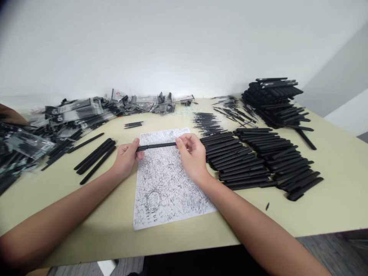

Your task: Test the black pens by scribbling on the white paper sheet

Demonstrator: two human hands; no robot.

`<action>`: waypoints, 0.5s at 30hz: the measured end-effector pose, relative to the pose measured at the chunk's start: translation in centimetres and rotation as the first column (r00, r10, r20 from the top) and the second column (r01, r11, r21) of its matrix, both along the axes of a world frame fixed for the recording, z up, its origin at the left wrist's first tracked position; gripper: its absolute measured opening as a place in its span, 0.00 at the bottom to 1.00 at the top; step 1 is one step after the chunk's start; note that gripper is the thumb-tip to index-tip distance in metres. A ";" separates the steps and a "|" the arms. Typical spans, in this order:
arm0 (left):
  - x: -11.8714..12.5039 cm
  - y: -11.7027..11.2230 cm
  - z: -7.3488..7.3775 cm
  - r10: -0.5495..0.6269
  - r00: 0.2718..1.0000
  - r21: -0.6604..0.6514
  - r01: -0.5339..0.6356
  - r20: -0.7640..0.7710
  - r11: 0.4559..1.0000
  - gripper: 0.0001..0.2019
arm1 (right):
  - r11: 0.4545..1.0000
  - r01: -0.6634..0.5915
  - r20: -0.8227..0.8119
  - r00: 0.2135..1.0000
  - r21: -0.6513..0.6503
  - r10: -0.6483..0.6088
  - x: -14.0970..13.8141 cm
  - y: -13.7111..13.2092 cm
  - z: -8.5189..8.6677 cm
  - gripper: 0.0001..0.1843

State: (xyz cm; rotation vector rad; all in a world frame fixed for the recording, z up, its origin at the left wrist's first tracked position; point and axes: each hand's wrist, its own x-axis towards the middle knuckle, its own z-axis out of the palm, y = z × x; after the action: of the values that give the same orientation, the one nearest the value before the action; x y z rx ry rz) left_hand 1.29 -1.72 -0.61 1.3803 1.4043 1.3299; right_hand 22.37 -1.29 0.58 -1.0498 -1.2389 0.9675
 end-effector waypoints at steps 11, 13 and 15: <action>0.3 -0.4 0.8 -0.008 0.999 -0.003 0.008 -0.040 1.000 0.28 | 0.996 -0.049 0.030 0.998 -0.074 0.052 0.0 -0.1 -0.2 0.20; 0.4 -0.6 1.0 -0.018 0.999 0.002 0.018 -0.039 1.000 0.26 | 0.983 -0.104 0.076 0.990 -0.150 0.116 0.0 -0.2 -0.1 0.18; 0.5 -0.6 1.2 -0.010 1.000 0.018 0.010 -0.022 1.000 0.24 | 0.974 -0.138 0.145 0.976 -0.180 0.165 0.1 -0.3 0.0 0.17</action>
State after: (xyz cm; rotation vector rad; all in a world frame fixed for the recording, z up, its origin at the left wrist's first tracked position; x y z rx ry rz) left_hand 1.78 -2.30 0.59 1.4161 1.4017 1.3278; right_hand 22.43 -1.63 0.56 -1.1964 -1.4037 1.1397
